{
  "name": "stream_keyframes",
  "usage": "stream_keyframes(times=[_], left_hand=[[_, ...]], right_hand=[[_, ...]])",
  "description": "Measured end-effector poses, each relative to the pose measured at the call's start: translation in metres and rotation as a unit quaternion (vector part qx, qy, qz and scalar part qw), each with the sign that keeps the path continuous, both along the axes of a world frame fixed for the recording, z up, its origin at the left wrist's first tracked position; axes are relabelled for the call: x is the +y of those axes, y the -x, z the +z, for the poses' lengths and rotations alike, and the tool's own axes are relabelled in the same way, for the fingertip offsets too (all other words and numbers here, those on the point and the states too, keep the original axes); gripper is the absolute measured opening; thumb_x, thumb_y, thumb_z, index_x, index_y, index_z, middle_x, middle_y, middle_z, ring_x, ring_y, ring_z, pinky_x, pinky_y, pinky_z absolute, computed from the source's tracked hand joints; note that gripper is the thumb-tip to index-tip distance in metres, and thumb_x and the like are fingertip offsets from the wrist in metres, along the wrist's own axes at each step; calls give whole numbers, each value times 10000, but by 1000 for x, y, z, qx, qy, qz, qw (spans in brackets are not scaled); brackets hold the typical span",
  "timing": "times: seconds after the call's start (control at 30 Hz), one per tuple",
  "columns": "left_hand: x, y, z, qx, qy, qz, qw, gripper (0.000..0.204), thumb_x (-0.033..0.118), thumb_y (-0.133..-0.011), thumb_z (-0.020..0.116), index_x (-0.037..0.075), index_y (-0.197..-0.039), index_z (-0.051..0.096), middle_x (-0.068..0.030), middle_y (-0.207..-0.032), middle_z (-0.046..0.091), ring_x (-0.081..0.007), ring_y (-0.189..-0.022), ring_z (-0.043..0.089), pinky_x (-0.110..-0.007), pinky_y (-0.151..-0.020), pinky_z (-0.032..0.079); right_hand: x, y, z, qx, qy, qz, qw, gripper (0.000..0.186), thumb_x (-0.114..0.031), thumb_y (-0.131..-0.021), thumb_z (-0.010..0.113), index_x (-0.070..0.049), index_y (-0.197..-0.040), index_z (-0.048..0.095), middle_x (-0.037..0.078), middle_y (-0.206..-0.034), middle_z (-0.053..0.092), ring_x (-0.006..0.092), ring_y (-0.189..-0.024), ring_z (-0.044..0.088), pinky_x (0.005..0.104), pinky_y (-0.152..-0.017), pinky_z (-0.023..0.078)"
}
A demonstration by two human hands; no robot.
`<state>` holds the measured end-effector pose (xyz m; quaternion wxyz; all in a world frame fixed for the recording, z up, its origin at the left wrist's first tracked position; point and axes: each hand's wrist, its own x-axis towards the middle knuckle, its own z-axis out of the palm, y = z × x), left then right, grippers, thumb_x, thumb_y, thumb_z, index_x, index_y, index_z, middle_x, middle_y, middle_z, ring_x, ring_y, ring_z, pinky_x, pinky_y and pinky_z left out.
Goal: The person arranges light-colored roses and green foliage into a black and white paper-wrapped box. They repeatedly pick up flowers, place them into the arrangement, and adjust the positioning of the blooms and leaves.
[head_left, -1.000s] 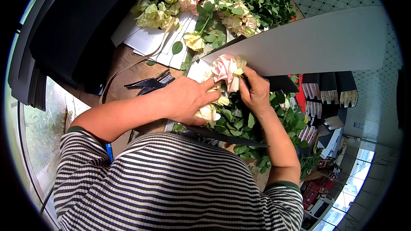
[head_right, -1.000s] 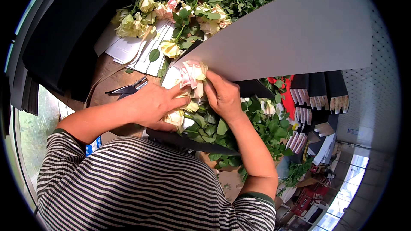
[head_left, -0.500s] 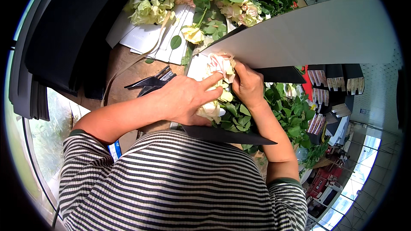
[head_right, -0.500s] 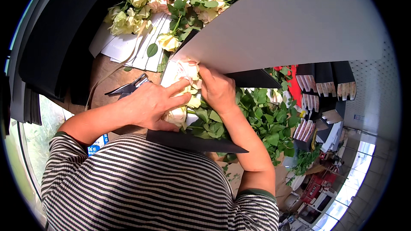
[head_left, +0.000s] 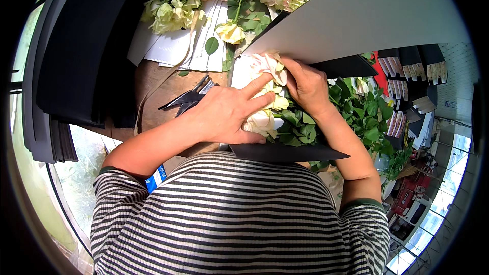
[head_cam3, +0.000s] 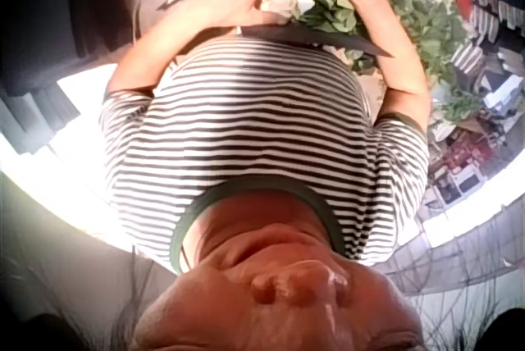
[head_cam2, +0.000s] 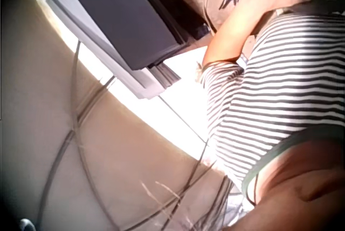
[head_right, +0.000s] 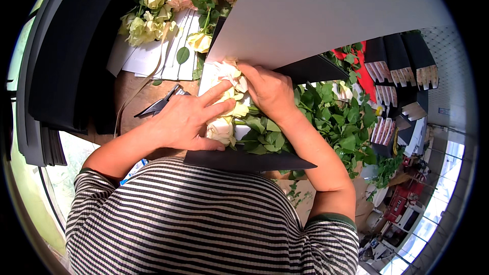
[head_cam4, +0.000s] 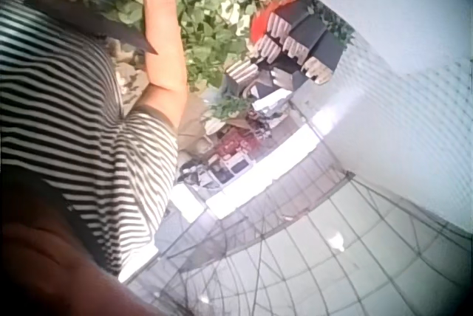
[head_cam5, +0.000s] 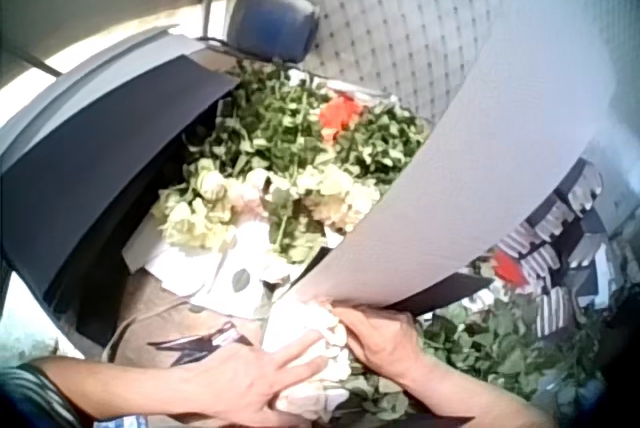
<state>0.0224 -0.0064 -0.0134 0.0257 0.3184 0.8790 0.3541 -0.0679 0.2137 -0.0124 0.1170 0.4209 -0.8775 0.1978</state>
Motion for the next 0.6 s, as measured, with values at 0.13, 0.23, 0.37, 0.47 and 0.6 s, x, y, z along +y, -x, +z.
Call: stream_keyframes(times=[0.13, 0.23, 0.37, 0.47, 0.6], left_hand=[[0, 0, 1, -4, 2, -5, 1000, 770, 511, -689, 758, 62, -1262, 507, -216, -1471, 365, -351, -665, 668, -423, -569, 539], [0, 0, -1, -28, 16, -10, 999, 768, 536, -699, 749, 62, -1258, 519, -221, -1486, 345, -332, -697, 685, -415, -599, 548], [-1, 7, 6, -37, 41, -11, 998, 778, 569, -694, 745, 81, -1262, 534, -240, -1487, 332, -327, -723, 689, -413, -615, 549], [5, 6, 6, 17, 69, 2, 997, 773, 600, -681, 743, 107, -1247, 560, -258, -1490, 314, -330, -764, 689, -412, -628, 551], [11, 10, 11, 41, 92, 10, 995, 770, 580, -614, 788, 150, -1222, 594, -281, -1506, 276, -303, -777, 698, -375, -610, 557]], right_hand=[[-1, 3, 3, -37, -37, -2, 999, 363, -23, -765, 661, -121, -1113, 634, 78, -873, 673, 300, -734, 657, 382, -631, 537], [-1, -2, 2, -47, -56, -24, 997, 360, -29, -767, 651, -136, -1110, 637, 69, -884, 674, 302, -744, 659, 391, -642, 542], [-3, -3, 3, -56, -93, -40, 993, 377, -39, -754, 644, -154, -1114, 641, 66, -916, 678, 301, -759, 659, 404, -645, 545], [-3, -3, 8, -56, -118, -54, 990, 383, -62, -761, 622, -162, -1130, 638, 54, -950, 673, 293, -782, 658, 406, -641, 544], [-1, -5, 6, -97, -168, -75, 978, 358, -131, -847, 540, -174, -1199, 587, 37, -916, 662, 279, -852, 673, 421, -702, 553]])
